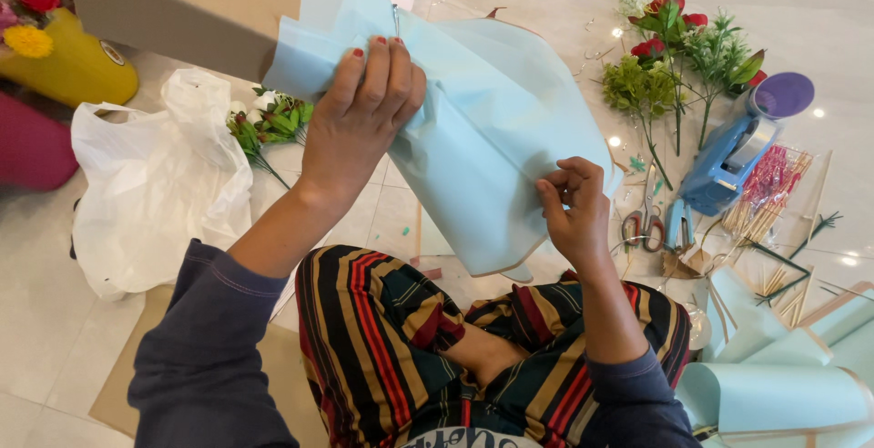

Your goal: The person wraps a bouquet of artificial flowers in blue paper, securing it with tape and arranging the decorative paper around the stems.

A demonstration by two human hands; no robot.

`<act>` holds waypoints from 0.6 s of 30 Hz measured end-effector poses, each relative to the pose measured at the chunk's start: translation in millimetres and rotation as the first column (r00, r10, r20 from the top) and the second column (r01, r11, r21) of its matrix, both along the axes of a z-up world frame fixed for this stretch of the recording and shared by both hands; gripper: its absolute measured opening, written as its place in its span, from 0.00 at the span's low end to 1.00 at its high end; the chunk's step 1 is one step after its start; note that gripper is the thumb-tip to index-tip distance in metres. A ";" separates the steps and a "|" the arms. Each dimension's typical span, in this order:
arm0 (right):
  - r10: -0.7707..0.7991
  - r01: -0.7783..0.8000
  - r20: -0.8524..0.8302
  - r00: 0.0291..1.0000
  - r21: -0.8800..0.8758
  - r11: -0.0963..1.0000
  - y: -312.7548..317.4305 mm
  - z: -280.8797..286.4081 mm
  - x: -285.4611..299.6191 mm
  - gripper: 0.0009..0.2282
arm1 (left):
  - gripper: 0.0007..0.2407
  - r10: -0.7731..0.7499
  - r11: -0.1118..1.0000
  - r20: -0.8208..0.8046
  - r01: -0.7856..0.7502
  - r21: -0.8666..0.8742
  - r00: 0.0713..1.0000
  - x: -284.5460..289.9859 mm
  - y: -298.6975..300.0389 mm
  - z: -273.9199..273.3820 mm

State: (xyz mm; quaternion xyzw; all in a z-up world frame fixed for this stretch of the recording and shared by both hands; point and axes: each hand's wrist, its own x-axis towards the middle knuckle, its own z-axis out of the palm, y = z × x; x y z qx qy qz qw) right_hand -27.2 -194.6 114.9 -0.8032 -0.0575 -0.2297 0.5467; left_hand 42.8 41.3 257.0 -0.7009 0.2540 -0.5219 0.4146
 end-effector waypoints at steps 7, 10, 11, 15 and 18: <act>-0.080 0.078 -0.022 0.997 -0.065 0.995 0.8 2.2 5.0 0.14 | 0.15 0.021 1.000 0.018 -0.021 0.014 1.000 -6.8 0.1 1.8; -0.118 0.115 -0.024 0.993 -0.083 0.990 0.6 4.2 5.2 0.16 | 0.14 0.015 1.000 0.019 -0.015 0.003 1.000 -5.3 0.5 -3.2; -0.141 0.137 -0.052 0.989 -0.073 0.988 0.2 4.5 5.9 0.16 | 0.14 -0.015 1.000 0.016 0.015 -0.020 1.000 -1.2 1.8 -8.8; -0.203 0.186 -0.174 0.964 -0.113 0.976 -0.8 14.6 4.9 0.20 | 0.15 -0.040 0.999 0.031 0.041 -0.035 0.999 2.1 3.5 -14.8; -0.223 0.189 -0.241 0.945 -0.155 0.970 -8.5 17.0 4.8 0.22 | 0.15 -0.050 0.998 0.015 0.050 -0.043 0.999 3.4 8.2 -15.7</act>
